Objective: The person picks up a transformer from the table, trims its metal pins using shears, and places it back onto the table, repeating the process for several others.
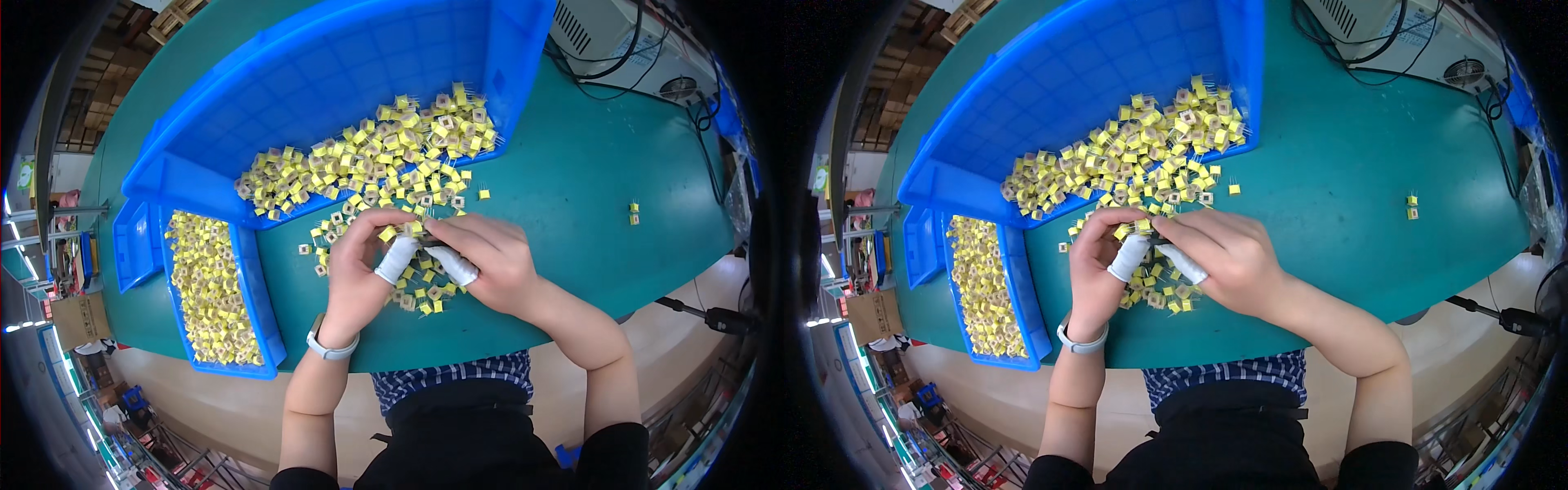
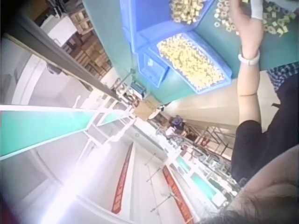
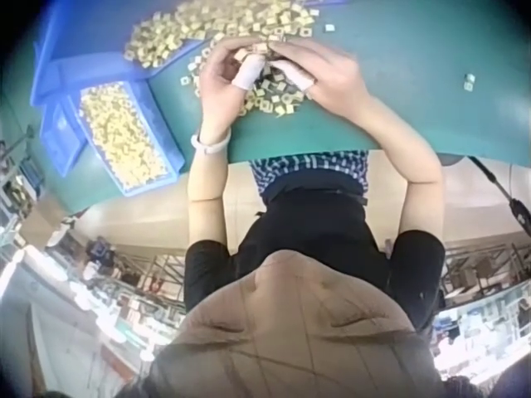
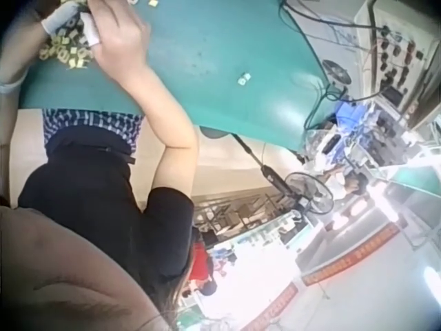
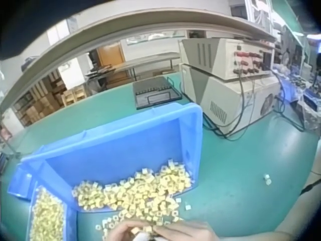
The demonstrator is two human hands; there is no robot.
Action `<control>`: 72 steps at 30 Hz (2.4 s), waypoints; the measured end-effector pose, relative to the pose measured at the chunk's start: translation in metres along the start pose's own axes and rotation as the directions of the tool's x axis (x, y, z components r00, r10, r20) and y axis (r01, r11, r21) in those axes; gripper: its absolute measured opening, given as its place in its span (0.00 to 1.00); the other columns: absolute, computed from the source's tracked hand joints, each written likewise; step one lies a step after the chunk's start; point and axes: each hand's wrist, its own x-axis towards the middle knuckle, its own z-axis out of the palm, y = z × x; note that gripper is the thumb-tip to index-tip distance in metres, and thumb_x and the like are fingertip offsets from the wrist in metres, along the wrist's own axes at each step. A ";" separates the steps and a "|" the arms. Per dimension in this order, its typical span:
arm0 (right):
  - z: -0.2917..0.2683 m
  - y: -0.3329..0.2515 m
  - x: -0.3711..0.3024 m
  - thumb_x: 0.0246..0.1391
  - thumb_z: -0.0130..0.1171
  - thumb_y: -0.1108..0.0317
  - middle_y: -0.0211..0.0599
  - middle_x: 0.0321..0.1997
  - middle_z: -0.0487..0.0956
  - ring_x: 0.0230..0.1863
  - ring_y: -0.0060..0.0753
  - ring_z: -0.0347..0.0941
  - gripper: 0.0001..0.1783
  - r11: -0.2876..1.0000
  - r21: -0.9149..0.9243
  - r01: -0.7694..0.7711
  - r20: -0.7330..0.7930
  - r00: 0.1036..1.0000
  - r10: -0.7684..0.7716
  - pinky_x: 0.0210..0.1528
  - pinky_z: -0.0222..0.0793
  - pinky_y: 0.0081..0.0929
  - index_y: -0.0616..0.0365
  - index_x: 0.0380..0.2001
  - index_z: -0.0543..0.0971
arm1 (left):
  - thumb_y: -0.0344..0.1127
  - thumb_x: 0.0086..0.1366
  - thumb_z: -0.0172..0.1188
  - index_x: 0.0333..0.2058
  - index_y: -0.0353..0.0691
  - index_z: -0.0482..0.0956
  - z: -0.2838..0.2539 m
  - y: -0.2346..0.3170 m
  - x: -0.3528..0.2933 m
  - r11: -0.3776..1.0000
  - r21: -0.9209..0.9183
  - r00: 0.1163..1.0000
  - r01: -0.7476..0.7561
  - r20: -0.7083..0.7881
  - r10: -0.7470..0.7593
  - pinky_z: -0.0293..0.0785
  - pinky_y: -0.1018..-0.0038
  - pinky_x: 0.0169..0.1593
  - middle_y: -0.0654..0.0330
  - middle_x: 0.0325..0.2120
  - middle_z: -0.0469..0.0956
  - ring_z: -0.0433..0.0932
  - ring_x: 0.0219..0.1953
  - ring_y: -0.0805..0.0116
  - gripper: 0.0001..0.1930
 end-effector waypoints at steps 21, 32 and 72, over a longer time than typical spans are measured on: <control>-0.005 0.000 0.000 0.40 0.67 0.75 0.41 0.37 0.84 0.29 0.39 0.80 0.24 0.965 -0.255 0.062 0.095 0.995 -0.039 0.29 0.75 0.34 0.64 0.46 0.84 | 0.23 0.61 0.67 0.44 0.39 0.83 0.003 0.011 0.002 0.781 0.600 0.965 -0.173 -0.054 0.256 0.74 0.76 0.36 0.58 0.39 0.84 0.81 0.37 0.68 0.12; -0.005 -0.001 0.001 0.40 0.67 0.75 0.42 0.36 0.84 0.29 0.41 0.80 0.24 0.971 -0.236 0.047 0.105 0.994 -0.023 0.29 0.75 0.35 0.65 0.46 0.84 | 0.21 0.59 0.67 0.44 0.40 0.83 0.001 0.007 0.002 0.718 0.649 0.944 -0.251 -0.002 0.331 0.77 0.75 0.36 0.58 0.38 0.84 0.82 0.38 0.65 0.14; -0.005 -0.006 -0.001 0.45 0.72 0.73 0.44 0.38 0.86 0.34 0.45 0.85 0.23 1.000 0.009 -0.014 0.107 0.994 0.013 0.34 0.80 0.36 0.63 0.48 0.84 | 0.46 0.79 0.48 0.42 0.42 0.72 0.000 0.012 -0.002 0.917 -0.262 0.954 0.299 0.100 -0.283 0.61 0.83 0.34 0.68 0.31 0.70 0.62 0.28 0.82 0.14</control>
